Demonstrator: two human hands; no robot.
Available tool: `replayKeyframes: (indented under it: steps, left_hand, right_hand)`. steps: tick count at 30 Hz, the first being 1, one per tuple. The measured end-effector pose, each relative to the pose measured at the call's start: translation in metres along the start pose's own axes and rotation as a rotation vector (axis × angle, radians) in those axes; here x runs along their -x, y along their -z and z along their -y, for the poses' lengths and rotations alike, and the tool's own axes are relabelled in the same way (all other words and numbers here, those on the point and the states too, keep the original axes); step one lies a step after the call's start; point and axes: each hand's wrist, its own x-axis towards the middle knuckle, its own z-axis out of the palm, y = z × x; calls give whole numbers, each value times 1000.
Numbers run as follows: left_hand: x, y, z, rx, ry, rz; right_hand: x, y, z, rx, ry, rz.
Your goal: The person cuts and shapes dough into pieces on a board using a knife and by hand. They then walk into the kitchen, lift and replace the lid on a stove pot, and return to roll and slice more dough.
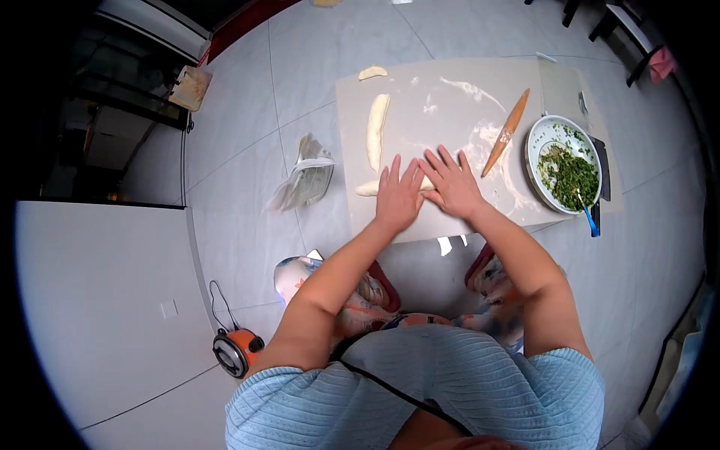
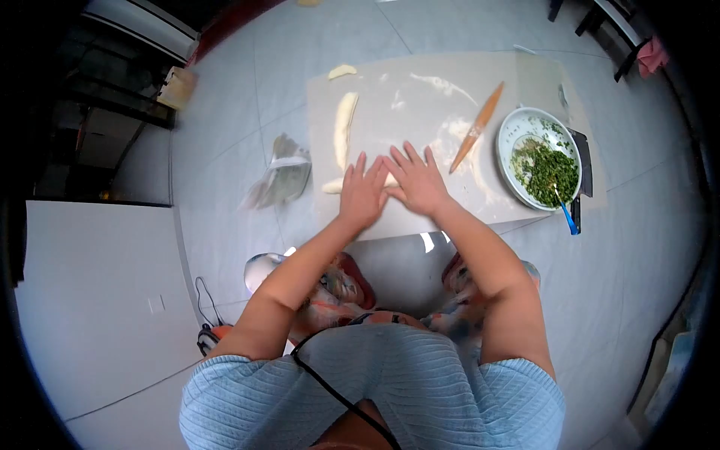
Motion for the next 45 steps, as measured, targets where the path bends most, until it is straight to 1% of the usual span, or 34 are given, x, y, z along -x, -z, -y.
replayKeyframes:
  steps: [1,3,5,7,8,9,10,11,12,13,14,18,20,23,25,27,28,30,31,33,35,37,39,40,42,43,44,45]
  left_hand:
    - [16,3,-8,2,-3,12]
    - [43,10,-23,3,-18,-2]
    - [65,15,-35,8,-30,-12]
    - [77,20,-41,19,23,40]
    - [77,15,-41,57,59,34]
    - [74,10,-39,60,61,32]
    - [67,4,-36,110,75,-31]
    - [57,-1,-30,157,88,-95]
    - [48,-6,-24,157,93,-96]
    - [36,-10,-16,93,100,-116]
    - [25,-14,-8,30,107,-133]
    - [-28,-18,26,-25,174,-176]
    - [-51,-20,41,-139,201,-194]
    - [-71,-21,58,-143,240,-201]
    - [-67,-18,63,-125,259,-191]
    - [-57,-13,61,-89,176,-129]
    - [-47,-10,58,-92,173,-129]
    - [-19,-4,43,-52,69,-89]
    - [-3,-2,36,-58,67,-88]
    - [29,3,16,24,91,-3]
    - [58,16,3,3,53,4]
    - [78,23,-9,-13,13,-3]
    - [90,26,-13,23,40,23]
    - [91,28,-11,22,37,21]
    - [87,30,-7,28,76,-123]
    - [81,29,-3,27,71,-124]
    - [74,27,3,103,52,-136]
    - [69,25,6,183,31,-145]
  right_hand:
    - [15,2,8,-9,-15,36]
    - [39,2,21,-12,-8,8]
    - [60,10,37,-19,-53,37]
    - [69,17,55,-21,-72,47]
    - [69,14,62,-74,-95,-4]
    - [66,10,68,-127,-116,-52]
    - [60,3,73,-174,-104,-110]
    - [52,-7,75,-174,-100,-108]
    - [42,-18,75,-154,-158,-156]
    - [31,-22,74,-134,-217,-203]
    - [18,-27,66,-123,-244,-180]
    - [-41,-31,33,-63,-317,-170]
    - [-69,-34,15,33,-351,-139]
    - [-97,-30,-8,110,-375,-127]
    - [-98,-32,-14,111,-356,-127]
    - [-90,-29,-14,110,-273,-62]
    - [-83,-27,-11,109,-275,-65]
    - [-52,-18,0,51,-180,-63]
    - [-38,-15,9,18,-132,-61]
    - [-7,-7,21,-33,-129,-94]
    - [21,4,34,-64,-90,20]
    - [50,1,37,-16,-58,-8]
    - [67,6,42,-37,-26,-2]
    - [70,9,45,-52,-43,-6]
    - [67,14,40,-68,-74,-48]
    - [62,17,37,-88,-105,-88]
    - [58,20,34,-43,-103,-149]
    - [56,16,30,-40,-109,-150]
